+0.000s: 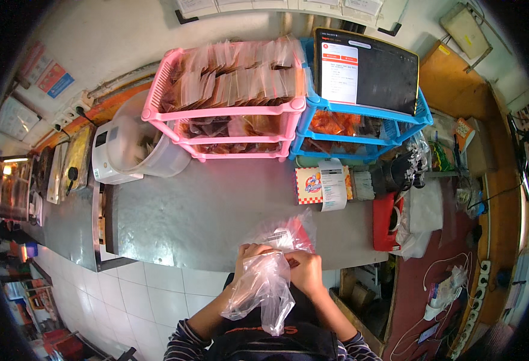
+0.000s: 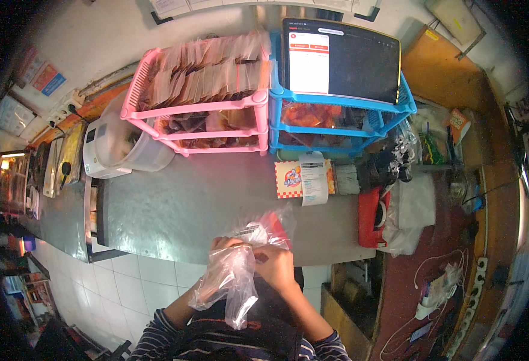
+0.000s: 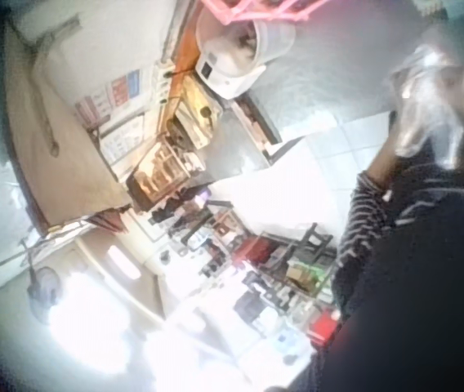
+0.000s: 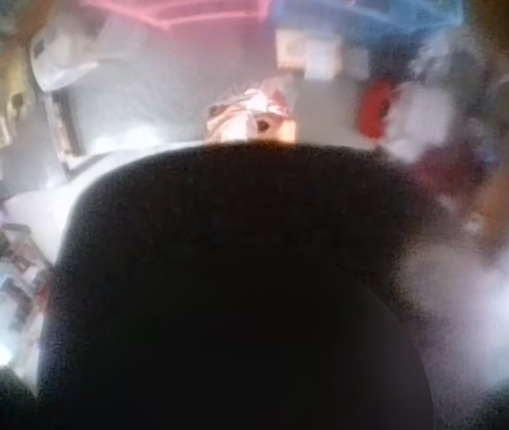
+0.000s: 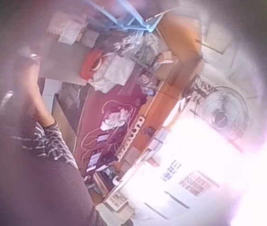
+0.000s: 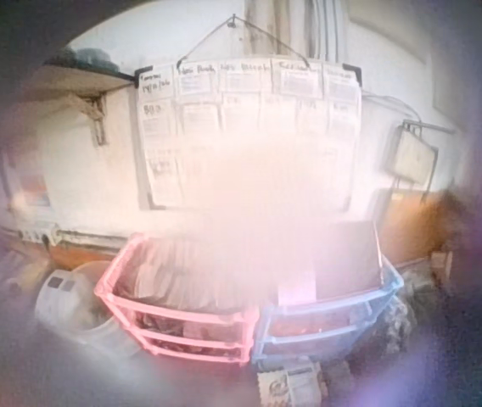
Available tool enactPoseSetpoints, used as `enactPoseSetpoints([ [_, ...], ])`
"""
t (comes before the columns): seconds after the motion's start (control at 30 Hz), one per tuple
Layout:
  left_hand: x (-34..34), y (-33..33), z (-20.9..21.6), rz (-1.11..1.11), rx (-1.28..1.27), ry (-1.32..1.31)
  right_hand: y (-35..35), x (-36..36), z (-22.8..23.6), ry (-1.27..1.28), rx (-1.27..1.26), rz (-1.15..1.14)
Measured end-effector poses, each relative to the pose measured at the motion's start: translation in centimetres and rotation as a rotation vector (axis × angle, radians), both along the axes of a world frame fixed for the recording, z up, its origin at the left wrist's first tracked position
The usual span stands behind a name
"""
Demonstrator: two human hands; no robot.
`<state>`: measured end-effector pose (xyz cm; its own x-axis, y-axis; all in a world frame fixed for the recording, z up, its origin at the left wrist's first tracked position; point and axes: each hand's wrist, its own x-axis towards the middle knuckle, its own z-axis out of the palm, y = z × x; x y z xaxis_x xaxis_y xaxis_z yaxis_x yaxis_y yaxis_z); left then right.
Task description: The person scoops yellow food from a container into a plastic bag, then places fried chicken pieces into a box. They write on a receipt, place the receipt and food items into a plastic bag, and seal it.
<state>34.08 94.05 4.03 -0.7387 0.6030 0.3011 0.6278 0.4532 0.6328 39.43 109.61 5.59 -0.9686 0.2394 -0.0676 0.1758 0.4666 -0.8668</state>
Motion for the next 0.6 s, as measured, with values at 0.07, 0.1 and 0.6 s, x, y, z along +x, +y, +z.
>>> enactPoseSetpoints([
  [0.07, -0.5, -0.4, -0.2, -0.047, 0.016, 0.009, 0.6, -0.1, -0.1, -0.091, -0.189, -0.047],
  [0.1, -0.6, -0.4, -0.3, -0.055, 0.015, 0.024, 0.9, -0.1, -0.4, -0.117, -0.244, -0.097],
  [0.6, -0.2, 0.1, 0.2, -0.004, 0.043, 0.014, 1.0, 0.3, -1.2, -0.013, -0.398, -0.148],
])
